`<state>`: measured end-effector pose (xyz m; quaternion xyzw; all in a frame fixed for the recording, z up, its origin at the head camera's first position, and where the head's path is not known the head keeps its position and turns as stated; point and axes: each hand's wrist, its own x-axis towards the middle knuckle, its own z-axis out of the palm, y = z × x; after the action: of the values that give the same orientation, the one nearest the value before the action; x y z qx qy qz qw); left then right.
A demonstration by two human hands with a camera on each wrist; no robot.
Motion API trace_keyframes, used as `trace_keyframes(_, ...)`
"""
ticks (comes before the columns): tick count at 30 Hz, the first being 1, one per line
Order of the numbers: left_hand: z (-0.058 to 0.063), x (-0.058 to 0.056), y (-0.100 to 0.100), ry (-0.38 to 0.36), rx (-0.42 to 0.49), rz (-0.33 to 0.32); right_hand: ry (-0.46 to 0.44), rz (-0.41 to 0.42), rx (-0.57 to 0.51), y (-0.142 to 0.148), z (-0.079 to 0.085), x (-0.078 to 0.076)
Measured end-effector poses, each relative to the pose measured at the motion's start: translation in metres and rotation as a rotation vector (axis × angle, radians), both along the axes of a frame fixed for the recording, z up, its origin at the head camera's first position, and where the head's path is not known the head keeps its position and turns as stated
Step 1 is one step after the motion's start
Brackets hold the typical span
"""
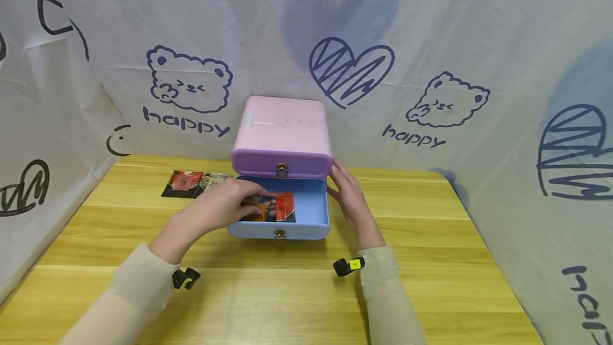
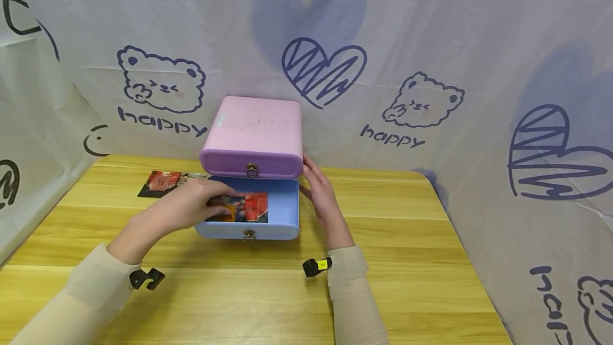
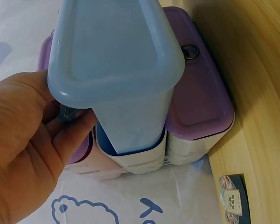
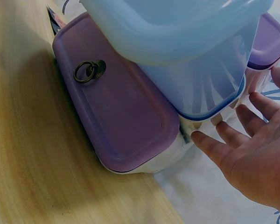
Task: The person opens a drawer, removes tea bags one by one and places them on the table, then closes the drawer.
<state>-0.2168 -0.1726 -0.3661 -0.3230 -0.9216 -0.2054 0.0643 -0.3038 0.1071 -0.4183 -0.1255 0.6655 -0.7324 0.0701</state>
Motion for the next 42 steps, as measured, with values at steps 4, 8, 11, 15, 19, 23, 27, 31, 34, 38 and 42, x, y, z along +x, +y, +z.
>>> trace_keyframes(4,0.0,0.002,-0.003,-0.019,0.045,-0.002,0.001,-0.009,0.019,0.0,0.0,0.0)
trace_keyframes(8,0.0,0.003,-0.006,-0.025,0.081,-0.003,-0.002,-0.014,0.028,0.0,0.0,0.001)
trace_keyframes(11,0.0,0.004,-0.008,-0.037,0.103,0.004,-0.004,-0.015,0.026,0.0,0.0,0.001)
trace_keyframes(15,0.002,0.006,-0.01,-0.023,0.136,0.012,-0.001,-0.011,0.02,0.0,0.0,0.001)
trace_keyframes(19,0.005,0.007,-0.013,0.026,0.177,0.004,-0.003,-0.011,0.015,0.0,0.0,0.001)
trace_keyframes(23,0.008,0.007,-0.015,0.072,0.209,-0.004,-0.007,-0.01,0.02,0.0,0.0,0.001)
trace_keyframes(27,0.011,0.007,-0.018,0.102,0.239,0.012,-0.007,-0.006,0.031,0.0,0.0,0.001)
trace_keyframes(31,0.015,0.009,-0.02,0.126,0.264,0.039,-0.006,-0.005,0.026,0.0,0.0,0.001)
trace_keyframes(34,0.018,0.011,-0.021,0.149,0.275,0.063,-0.005,-0.006,0.013,0.0,0.0,0.001)
trace_keyframes(38,0.02,0.012,-0.023,0.182,0.293,0.078,-0.006,-0.008,-0.002,0.0,0.001,0.001)
trace_keyframes(42,0.019,0.014,-0.026,0.241,0.301,0.102,-0.002,-0.009,-0.009,-0.001,0.001,0.002)
